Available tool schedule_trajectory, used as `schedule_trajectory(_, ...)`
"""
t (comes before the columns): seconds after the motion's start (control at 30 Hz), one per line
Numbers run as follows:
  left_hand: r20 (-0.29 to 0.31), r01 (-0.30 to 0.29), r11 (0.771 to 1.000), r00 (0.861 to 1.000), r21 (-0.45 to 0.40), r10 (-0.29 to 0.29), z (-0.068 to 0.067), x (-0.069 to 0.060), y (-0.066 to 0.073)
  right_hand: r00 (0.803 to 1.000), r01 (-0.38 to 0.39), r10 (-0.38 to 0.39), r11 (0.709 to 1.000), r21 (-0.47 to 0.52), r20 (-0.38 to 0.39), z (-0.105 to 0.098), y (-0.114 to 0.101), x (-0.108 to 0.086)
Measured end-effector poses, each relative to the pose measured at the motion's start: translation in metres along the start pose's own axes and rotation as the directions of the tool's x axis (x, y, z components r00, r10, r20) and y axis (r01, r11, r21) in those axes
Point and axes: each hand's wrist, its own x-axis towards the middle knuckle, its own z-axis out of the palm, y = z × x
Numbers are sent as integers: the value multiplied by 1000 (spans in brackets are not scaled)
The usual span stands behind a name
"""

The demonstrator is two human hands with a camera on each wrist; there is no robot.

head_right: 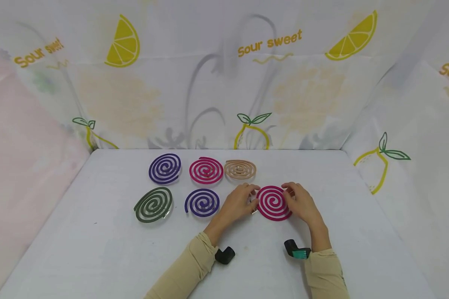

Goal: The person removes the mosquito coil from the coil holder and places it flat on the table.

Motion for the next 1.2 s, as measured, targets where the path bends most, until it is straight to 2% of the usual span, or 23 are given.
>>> schedule_trajectory(0.27, -24, -30, 999, 999, -26, 29, -10, 1, 1, 1000, 11, -11, 1000, 28, -2, 2, -6, 1)
schedule_trajectory(0.47, 4, -11, 996, 1000, -86, 12, -25, -1, 2, 1000, 29, -29, 999, 37, -1, 7, -9, 3)
schedule_trajectory(0.7, -7, -11, 994, 1000, -105, 10, -33, -2, -2, 998, 66, -66, 997, 45, -13, 13, -13, 4)
schedule_trajectory(0.9, 4, -9, 988, 1000, -155, 10, -41, -5, -2, 997, 75, -75, 996, 47, -11, 16, -18, 5)
schedule_trajectory(1.2, -8, -45, 986, 999, -159, 45, -52, -7, -2, 988, 154, -153, 985, 73, -20, 20, -30, 6)
